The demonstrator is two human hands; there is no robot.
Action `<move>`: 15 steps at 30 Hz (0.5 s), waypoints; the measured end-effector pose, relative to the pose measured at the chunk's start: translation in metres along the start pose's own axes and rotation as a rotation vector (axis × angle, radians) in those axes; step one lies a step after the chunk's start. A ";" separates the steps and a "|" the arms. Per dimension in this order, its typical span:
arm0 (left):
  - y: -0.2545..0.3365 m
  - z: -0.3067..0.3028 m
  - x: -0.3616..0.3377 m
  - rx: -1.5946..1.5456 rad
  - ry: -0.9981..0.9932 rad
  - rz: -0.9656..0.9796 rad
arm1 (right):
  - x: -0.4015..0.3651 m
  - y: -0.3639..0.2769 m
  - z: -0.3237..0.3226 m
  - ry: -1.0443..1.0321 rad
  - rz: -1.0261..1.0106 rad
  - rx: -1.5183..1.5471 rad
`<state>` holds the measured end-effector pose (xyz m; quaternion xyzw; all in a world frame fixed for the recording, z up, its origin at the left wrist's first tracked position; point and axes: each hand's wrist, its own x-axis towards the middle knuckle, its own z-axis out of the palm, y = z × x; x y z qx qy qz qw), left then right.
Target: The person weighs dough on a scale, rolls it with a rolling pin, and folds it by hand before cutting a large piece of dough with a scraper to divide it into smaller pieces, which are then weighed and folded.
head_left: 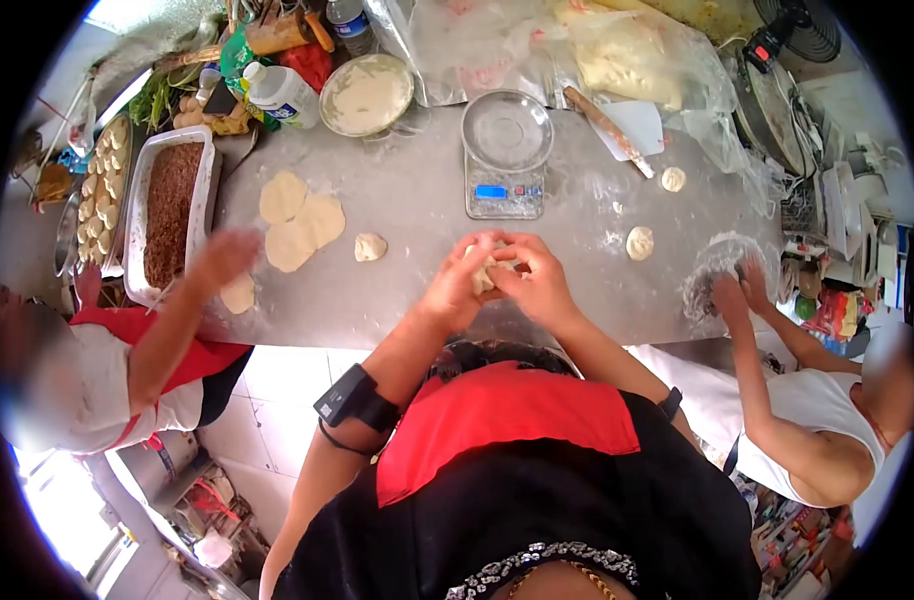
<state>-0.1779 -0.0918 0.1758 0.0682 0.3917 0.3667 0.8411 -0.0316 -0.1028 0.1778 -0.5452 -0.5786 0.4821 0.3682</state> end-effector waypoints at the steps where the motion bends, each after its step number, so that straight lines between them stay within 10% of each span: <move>1: -0.002 -0.002 0.003 0.107 0.025 0.027 | 0.000 0.000 0.000 -0.029 0.038 0.123; 7: 0.007 0.019 0.006 0.483 0.117 0.249 | 0.014 0.006 -0.002 -0.092 0.572 1.200; 10: -0.013 0.019 0.025 1.230 0.150 1.054 | 0.026 0.010 0.020 -0.287 0.430 1.483; 15: -0.001 -0.006 0.041 1.648 0.301 1.042 | 0.020 -0.023 0.000 -0.118 0.692 1.426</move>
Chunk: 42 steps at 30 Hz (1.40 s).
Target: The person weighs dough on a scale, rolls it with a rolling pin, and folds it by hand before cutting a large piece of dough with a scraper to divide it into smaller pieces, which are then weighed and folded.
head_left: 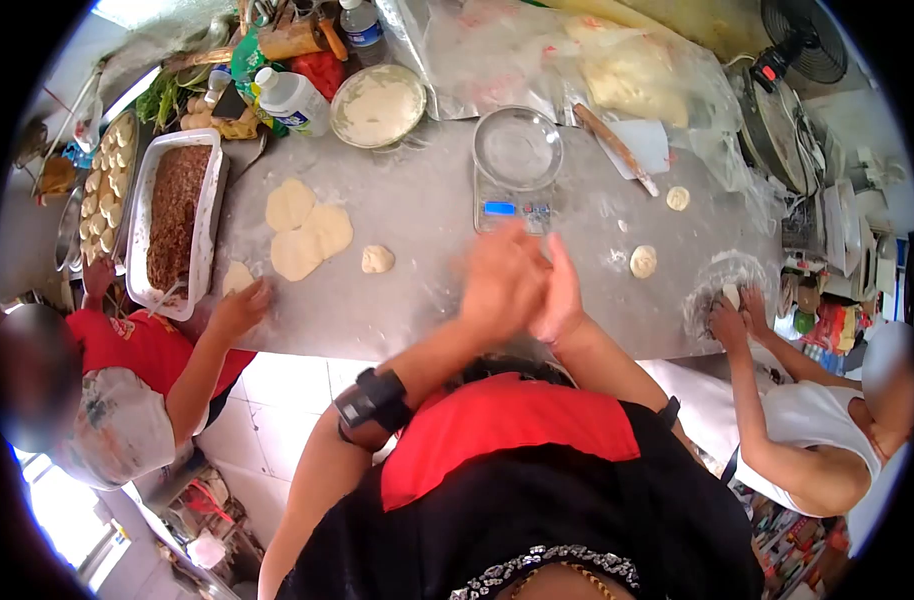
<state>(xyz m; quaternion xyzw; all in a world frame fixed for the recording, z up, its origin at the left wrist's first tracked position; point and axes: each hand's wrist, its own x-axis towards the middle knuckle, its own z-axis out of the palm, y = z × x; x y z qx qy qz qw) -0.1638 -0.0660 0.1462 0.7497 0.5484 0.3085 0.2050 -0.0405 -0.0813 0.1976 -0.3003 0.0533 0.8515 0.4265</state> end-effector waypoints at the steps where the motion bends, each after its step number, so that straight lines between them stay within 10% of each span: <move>1: 0.006 -0.007 0.004 -0.046 0.009 -0.003 | 0.007 0.000 -0.006 -0.117 -0.007 0.014; 3: 0.024 -0.021 0.009 -0.142 0.013 -0.006 | 0.020 0.007 -0.025 -0.341 -0.027 0.056; 7: 0.016 -0.034 0.028 -0.274 0.076 -0.043 | 0.023 0.004 0.005 -0.002 -0.071 -0.535; 14: -0.101 -0.035 -0.012 0.148 0.079 -0.351 | 0.088 -0.098 0.023 0.272 -0.614 -1.048; 17: -0.129 -0.032 -0.046 0.333 -0.011 -0.439 | 0.089 -0.098 -0.004 0.269 -1.016 -1.749; 23: -0.133 -0.020 -0.080 0.111 -0.102 -0.486 | 0.032 -0.014 -0.112 0.292 -0.347 -2.189; 26: -0.108 -0.006 -0.074 -0.083 -0.144 -0.380 | -0.010 0.009 -0.140 0.122 -0.659 -2.390; 32: -0.090 0.012 -0.067 -0.260 -0.132 -0.336 | -0.043 -0.015 -0.146 0.380 -0.278 -2.044; 35: -0.094 0.003 -0.074 -0.239 -0.109 -0.413 | -0.053 -0.032 -0.161 0.445 -0.560 -2.029; 42: -0.096 -0.004 -0.094 -0.216 -0.067 -0.473 | -0.056 -0.046 -0.162 0.512 -0.464 -2.012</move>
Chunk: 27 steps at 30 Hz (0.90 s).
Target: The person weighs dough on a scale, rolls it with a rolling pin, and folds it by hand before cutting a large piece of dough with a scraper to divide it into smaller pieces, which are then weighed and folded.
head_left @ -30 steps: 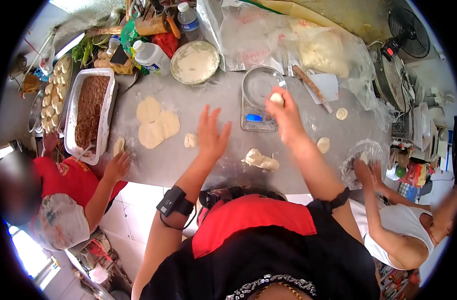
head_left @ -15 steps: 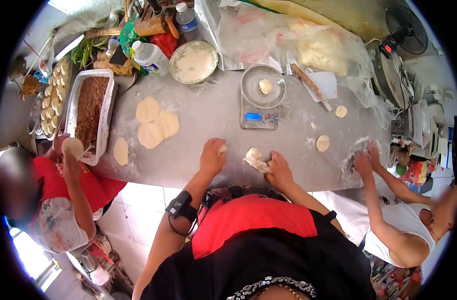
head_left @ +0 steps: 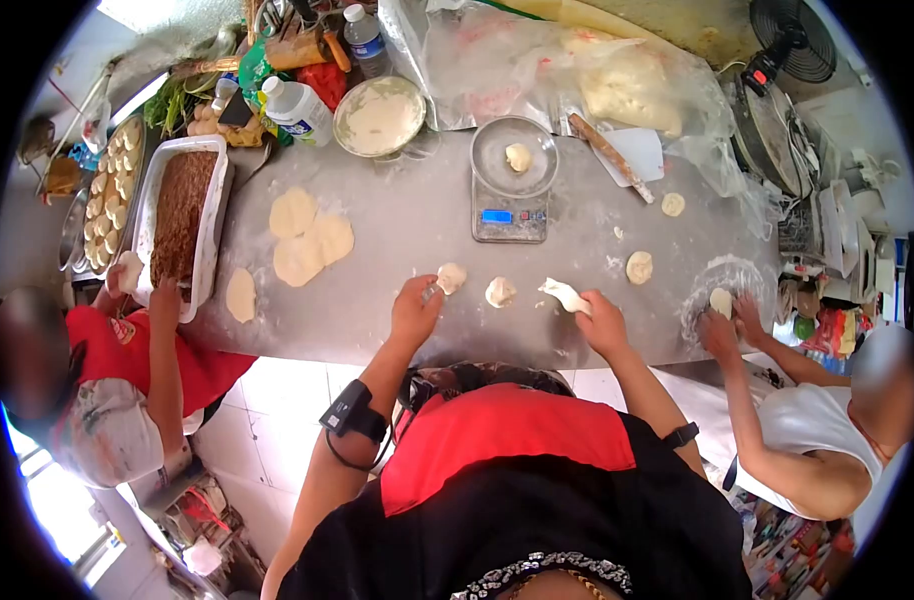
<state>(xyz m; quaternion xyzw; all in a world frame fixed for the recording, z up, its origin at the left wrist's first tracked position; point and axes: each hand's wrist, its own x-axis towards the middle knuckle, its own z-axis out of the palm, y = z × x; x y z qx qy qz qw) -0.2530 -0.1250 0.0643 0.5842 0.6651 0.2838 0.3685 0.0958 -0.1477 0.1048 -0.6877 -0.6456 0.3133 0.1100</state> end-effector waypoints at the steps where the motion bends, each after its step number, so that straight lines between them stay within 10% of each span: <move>1: 0.000 0.000 -0.001 0.002 -0.007 -0.008 | 0.001 -0.004 -0.001 -0.029 0.029 0.003; 14: 0.045 -0.005 0.021 -0.116 -0.033 -0.058 | 0.117 0.074 -0.020 0.323 -0.035 -0.369; 27: 0.140 0.062 0.204 0.386 -0.053 0.751 | 0.089 -0.002 0.013 -0.004 -0.217 0.084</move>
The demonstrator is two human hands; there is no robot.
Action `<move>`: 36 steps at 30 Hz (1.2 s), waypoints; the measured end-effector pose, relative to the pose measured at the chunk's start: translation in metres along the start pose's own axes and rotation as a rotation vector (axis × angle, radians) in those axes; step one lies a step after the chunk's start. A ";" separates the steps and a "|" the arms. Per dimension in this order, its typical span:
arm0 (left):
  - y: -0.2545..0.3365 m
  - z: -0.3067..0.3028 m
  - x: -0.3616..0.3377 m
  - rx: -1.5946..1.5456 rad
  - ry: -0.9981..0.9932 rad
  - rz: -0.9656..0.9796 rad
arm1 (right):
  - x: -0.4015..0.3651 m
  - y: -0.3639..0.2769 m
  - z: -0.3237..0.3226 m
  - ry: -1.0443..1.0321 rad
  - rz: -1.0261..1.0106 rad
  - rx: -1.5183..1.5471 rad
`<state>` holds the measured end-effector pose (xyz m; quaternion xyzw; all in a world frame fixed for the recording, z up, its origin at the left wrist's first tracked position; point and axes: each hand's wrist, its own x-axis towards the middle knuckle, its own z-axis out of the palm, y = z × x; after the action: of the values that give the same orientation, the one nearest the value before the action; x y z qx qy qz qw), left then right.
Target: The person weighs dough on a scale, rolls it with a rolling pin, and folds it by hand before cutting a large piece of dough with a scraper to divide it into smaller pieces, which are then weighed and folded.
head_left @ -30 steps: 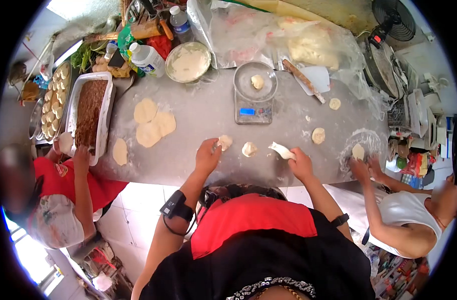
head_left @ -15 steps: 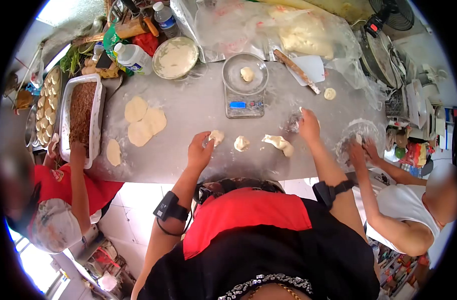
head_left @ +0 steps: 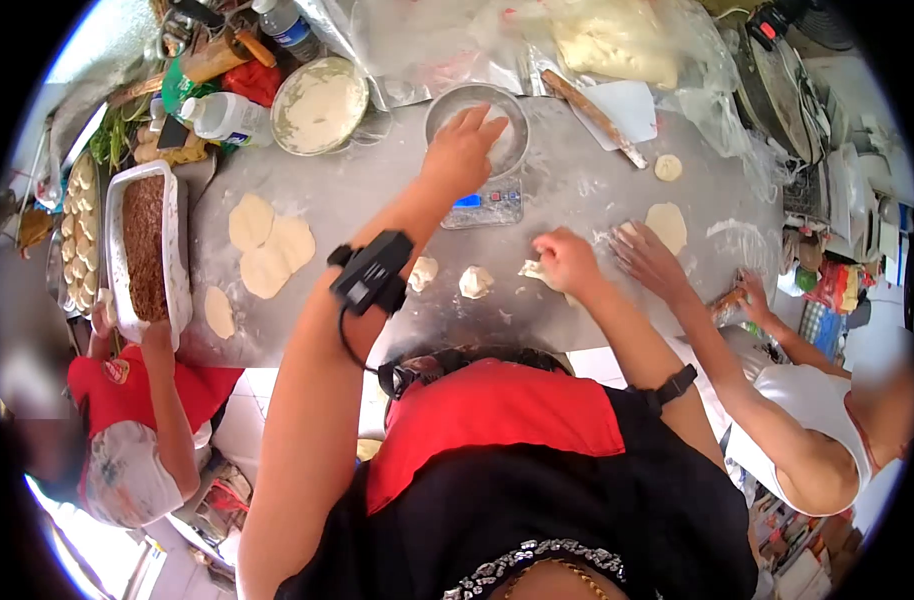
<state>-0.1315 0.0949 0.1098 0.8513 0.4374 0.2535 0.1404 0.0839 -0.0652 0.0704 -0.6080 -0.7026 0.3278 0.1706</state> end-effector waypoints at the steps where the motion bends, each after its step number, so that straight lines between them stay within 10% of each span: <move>1: -0.003 0.008 0.005 0.105 -0.030 0.082 | -0.008 -0.004 0.007 -0.034 -0.005 -0.033; 13: 0.039 -0.059 -0.076 -1.335 0.039 -1.093 | -0.026 -0.005 0.031 -0.217 0.026 -0.083; 18: 0.046 -0.054 -0.146 -1.736 0.025 -1.187 | -0.025 -0.010 0.006 -0.550 0.456 0.729; 24: 0.071 -0.048 -0.170 -1.825 0.027 -1.193 | -0.033 -0.051 -0.006 -0.260 0.650 0.954; 30: 0.076 -0.054 -0.173 -1.788 0.007 -1.148 | -0.037 -0.041 0.026 -0.094 0.289 -0.205; 36: 0.078 -0.061 -0.189 -1.775 0.030 -1.177 | -0.037 -0.026 0.056 0.096 0.310 -0.286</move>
<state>-0.2047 -0.1032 0.1381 0.0953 0.4403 0.3844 0.8058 0.0362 -0.1160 0.0527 -0.7418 -0.6311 0.2177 0.0635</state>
